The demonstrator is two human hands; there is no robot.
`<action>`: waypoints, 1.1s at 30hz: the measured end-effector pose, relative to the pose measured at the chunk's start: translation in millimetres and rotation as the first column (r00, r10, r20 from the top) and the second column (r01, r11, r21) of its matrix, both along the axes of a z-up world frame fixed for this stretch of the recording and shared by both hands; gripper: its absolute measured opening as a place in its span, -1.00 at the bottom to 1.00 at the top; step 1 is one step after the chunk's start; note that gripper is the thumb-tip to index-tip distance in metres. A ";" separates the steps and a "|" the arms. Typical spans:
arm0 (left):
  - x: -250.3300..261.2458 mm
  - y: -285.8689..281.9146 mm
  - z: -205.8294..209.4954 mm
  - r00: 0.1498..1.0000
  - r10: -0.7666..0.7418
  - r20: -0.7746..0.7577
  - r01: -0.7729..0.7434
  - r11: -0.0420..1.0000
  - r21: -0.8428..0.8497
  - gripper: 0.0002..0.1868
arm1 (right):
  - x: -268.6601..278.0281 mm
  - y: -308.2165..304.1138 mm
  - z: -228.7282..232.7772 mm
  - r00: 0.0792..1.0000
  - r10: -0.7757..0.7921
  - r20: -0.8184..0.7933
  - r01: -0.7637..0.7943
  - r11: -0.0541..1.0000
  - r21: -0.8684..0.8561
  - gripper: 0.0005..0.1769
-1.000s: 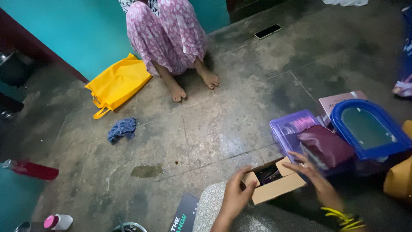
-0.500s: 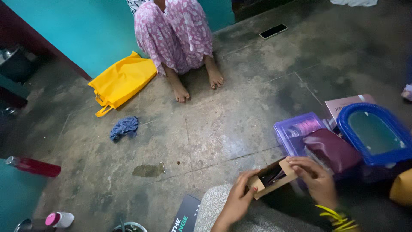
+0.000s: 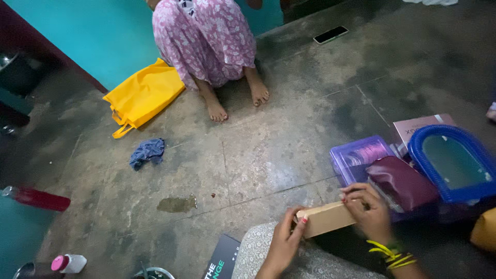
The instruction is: The person sits on the floor and packs various personal items, including a comb, a toothbrush, and jewelry, into a small cardboard box. They then transfer these items and other toiletries from a plastic organizer into a yellow handbag.
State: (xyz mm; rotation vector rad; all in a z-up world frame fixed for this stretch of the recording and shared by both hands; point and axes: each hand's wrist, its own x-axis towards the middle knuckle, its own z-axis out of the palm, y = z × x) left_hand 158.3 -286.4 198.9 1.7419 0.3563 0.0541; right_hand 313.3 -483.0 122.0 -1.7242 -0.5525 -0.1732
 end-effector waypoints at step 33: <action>8.4 7.0 -34.8 0.999 0.020 0.027 -0.008 0.928 -0.372 -0.78 | -5.3 17.5 5.1 0.967 -0.161 -0.196 0.169 0.985 0.024 -0.85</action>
